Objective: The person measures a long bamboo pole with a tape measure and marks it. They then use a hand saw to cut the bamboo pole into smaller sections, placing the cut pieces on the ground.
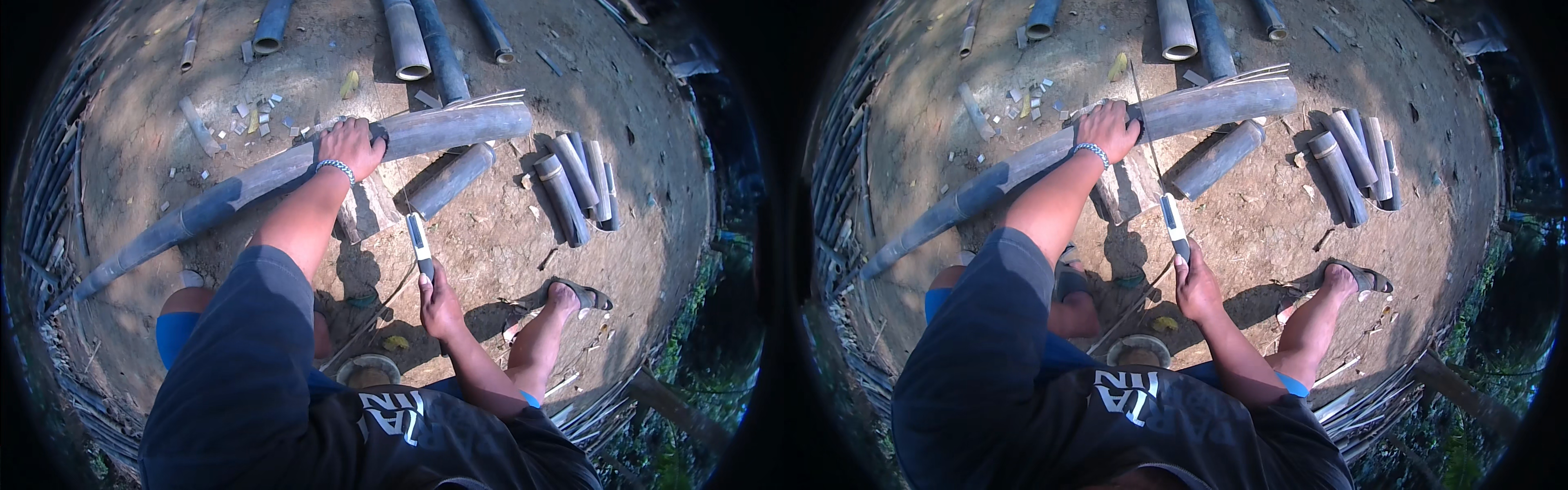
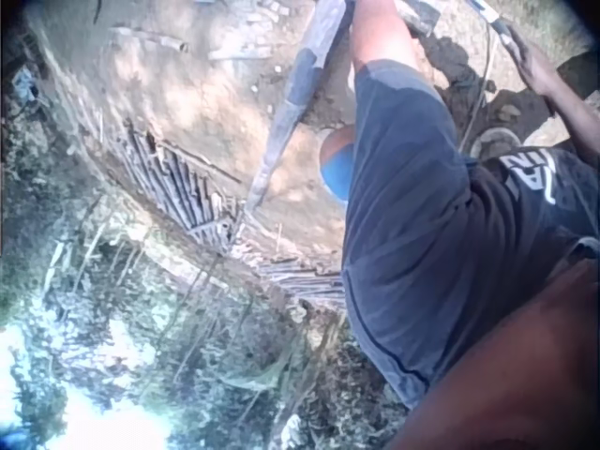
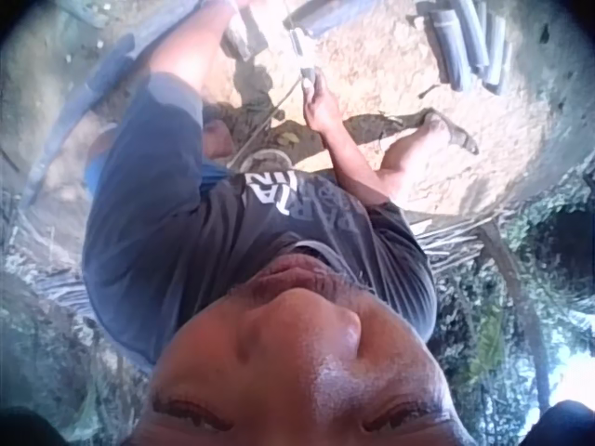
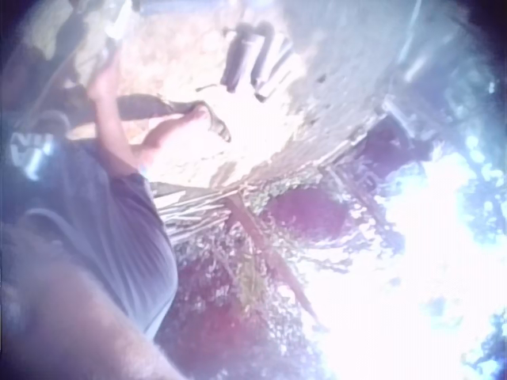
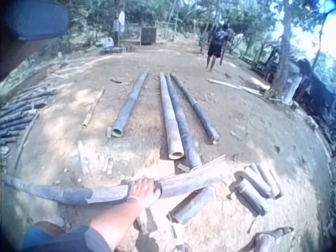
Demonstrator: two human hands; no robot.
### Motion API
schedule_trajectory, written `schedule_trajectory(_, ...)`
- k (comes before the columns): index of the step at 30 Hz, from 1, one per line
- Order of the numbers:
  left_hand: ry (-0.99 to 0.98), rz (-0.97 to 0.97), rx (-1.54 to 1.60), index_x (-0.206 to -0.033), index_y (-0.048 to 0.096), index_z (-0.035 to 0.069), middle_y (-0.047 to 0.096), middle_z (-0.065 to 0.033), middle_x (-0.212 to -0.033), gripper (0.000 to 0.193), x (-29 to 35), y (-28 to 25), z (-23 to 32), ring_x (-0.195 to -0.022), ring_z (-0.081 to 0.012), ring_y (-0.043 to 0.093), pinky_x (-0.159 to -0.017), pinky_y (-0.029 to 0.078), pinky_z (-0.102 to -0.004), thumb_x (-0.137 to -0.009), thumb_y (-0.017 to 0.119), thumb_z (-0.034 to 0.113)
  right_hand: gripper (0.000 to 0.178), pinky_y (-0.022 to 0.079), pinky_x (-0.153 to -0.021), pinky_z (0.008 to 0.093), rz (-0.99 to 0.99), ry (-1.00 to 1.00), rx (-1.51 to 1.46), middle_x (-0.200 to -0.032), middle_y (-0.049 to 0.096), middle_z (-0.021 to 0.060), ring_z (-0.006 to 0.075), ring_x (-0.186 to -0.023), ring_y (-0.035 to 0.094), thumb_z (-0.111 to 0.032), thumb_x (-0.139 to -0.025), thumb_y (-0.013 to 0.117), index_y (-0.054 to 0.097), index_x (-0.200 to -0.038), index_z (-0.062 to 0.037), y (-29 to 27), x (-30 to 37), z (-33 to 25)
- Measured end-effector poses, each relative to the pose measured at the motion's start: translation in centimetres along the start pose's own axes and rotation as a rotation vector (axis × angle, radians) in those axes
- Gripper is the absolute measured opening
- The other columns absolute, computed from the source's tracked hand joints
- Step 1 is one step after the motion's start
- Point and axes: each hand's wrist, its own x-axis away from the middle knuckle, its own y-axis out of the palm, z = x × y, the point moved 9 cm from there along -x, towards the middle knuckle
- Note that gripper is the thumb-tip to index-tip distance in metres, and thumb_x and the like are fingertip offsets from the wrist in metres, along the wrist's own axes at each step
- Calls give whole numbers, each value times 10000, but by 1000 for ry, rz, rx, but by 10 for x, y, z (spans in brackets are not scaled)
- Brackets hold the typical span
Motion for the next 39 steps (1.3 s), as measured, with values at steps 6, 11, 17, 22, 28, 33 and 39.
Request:
schedule_trajectory(6, 10, 33, 2, -1105, 612, 43, 653, -171, -1157, 419, 0, 1, -3, -1148, -340, 605, -970, 441, -530, -899, 559, 404, 433, 491, -832, 558, -18, 21, 8, -1014, 672, 300, 511, -975, 640, -340, -1079, 417, 376, -1468, -155, -3, -10, -11)
schedule_trajectory(11, 10, 28, 5, -1094, 614, 47, 655, -171, -1159, 409, 1, -1, 1, -1138, -341, 608, -962, 444, -530, -894, 565, 401, 439, 491, -875, 555, 0, 15, 19, -1052, 665, 319, 519, -1021, 630, -340, -1079, 416, 367, -1471, -148, -2, -1, -9)
schedule_trajectory(17, 15, 47, 7, -1102, 618, 42, 658, -170, -1155, 415, 1, 2, -2, -1140, -343, 608, -969, 444, -529, -898, 564, 400, 437, 490, -867, 560, -75, 51, 14, -1055, 661, 325, 524, -1004, 630, -336, -1077, 418, 376, -1460, -130, -3, -20, -21)
schedule_trajectory(22, 10, 46, 10, -1102, 622, 37, 659, -170, -1160, 423, 4, 1, -1, -1147, -342, 607, -975, 443, -527, -901, 563, 404, 447, 491, -886, 566, -32, 20, 56, -1101, 657, 321, 518, -1043, 626, -355, -1075, 413, 366, -1472, -154, -6, 11, 11)
schedule_trajectory(28, 11, 32, 7, -1099, 621, 39, 657, -170, -1157, 415, 1, -2, 0, -1140, -339, 609, -977, 444, -522, -895, 567, 397, 446, 490, -865, 561, -29, 4, -10, -1031, 666, 324, 519, -1014, 630, -346, -1076, 412, 374, -1456, -117, -5, -49, -37)
schedule_trajectory(33, -5, 60, 18, -1079, 646, 51, 669, -152, -1131, 428, 1, 1, -4, -1145, -313, 612, -993, 435, -513, -886, 609, 432, 442, 485, -868, 567, -31, 23, 40, -1030, 664, 327, 526, -1014, 625, -347, -1076, 411, 384, -1457, -124, -8, 7, 1)
schedule_trajectory(39, 22, 68, 21, -1032, 638, 65, 668, -149, -1101, 385, 1, 0, -1, -1108, -308, 622, -971, 443, -496, -878, 620, 418, 445, 481, -876, 573, -25, 14, -26, -1046, 661, 329, 529, -1013, 624, -376, -1077, 396, 388, -1453, -138, -3, -50, -34)
